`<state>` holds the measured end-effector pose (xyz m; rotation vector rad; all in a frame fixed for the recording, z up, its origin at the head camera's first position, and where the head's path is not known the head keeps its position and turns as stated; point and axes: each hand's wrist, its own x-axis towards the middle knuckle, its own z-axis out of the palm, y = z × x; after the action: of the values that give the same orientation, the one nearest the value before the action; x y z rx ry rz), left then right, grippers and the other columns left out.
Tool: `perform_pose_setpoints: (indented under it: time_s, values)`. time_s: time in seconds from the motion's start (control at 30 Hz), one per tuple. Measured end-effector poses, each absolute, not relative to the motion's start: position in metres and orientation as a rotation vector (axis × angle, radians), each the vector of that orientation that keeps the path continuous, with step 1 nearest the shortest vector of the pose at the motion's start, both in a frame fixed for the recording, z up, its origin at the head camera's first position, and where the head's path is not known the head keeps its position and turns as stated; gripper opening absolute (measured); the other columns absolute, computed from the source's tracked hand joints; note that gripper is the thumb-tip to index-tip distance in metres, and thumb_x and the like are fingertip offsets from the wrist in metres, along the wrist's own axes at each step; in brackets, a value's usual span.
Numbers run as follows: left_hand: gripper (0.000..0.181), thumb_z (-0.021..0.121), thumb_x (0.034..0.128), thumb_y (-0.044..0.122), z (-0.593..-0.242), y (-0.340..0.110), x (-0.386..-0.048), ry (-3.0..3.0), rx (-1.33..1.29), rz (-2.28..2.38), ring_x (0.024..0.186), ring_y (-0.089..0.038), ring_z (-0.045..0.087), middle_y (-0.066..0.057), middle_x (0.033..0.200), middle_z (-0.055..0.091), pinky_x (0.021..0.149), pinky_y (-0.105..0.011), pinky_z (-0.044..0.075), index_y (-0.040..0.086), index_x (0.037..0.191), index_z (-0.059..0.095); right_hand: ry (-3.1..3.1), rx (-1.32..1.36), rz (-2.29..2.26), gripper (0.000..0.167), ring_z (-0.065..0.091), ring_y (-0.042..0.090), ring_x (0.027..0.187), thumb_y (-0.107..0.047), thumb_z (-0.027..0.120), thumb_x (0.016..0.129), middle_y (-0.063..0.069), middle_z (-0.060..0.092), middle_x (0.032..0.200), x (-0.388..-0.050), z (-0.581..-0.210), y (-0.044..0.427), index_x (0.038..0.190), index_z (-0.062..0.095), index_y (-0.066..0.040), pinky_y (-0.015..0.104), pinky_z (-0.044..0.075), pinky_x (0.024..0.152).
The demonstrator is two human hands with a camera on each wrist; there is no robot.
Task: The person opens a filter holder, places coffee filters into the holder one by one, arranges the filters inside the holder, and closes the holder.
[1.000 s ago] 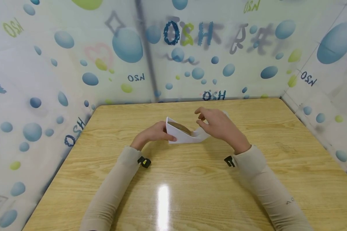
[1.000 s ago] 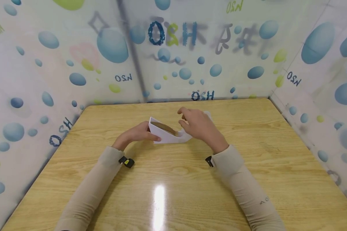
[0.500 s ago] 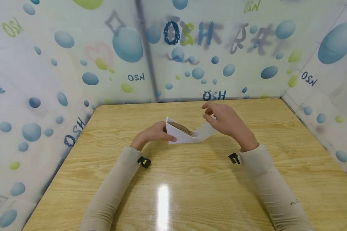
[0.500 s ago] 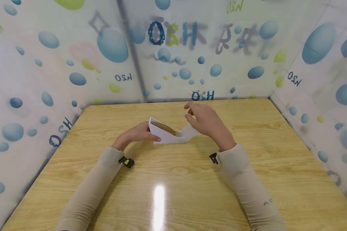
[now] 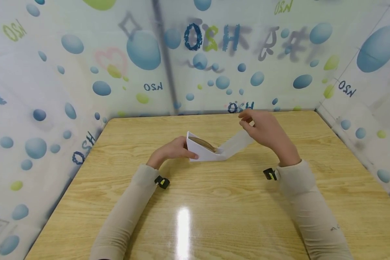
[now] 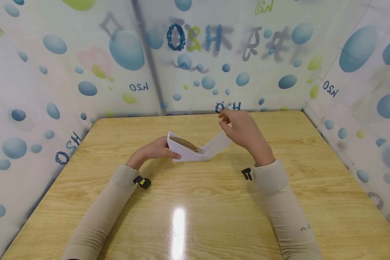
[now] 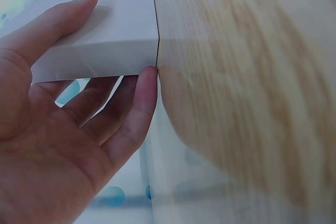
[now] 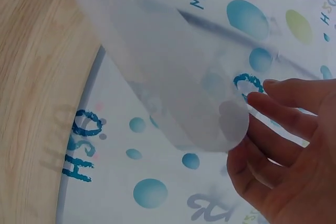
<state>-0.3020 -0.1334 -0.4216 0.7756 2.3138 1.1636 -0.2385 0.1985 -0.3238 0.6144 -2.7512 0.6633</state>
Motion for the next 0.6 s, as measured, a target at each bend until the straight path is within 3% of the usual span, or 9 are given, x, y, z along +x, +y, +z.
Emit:
perform_pose_setpoints:
  time_s: [0.3,0.47,0.6]
  values:
    - [0.038,0.080,0.0887,0.015,-0.421,-0.133,-0.302,2.319,0.769,1.156,0.093,-0.015,0.065,-0.012,0.116,0.074,0.075,-0.029,0.051,0.006,0.123,0.067,-2.752,0.555,0.740,0.033,0.066,0.035,0.114,-0.026,0.068,0.101,0.017,0.071,0.124,-0.248,-0.329,0.215,0.126,0.068,-0.004,0.053,0.054,0.096]
    - [0.037,0.080,0.0888,0.015,-0.421,-0.133,-0.301,2.329,0.761,1.152,0.091,-0.015,0.064,-0.011,0.115,0.075,0.074,-0.029,0.051,0.006,0.123,0.068,-2.885,0.536,0.861,0.052,0.059,0.037,0.127,-0.039,0.067,0.100,0.018,0.064,0.138,-0.250,-0.328,0.225,0.141,0.057,-0.008,0.056,0.049,0.105]
    - [0.037,0.080,0.0890,0.016,-0.421,-0.134,-0.301,2.330,0.760,1.149,0.089,-0.015,0.063,-0.011,0.114,0.075,0.074,-0.029,0.050,0.006,0.122,0.068,-2.981,0.605,0.874,0.063,0.059,0.038,0.130,-0.044,0.069,0.098,0.020,0.061,0.143,-0.252,-0.328,0.231,0.147,0.051,-0.009,0.056,0.050,0.104]
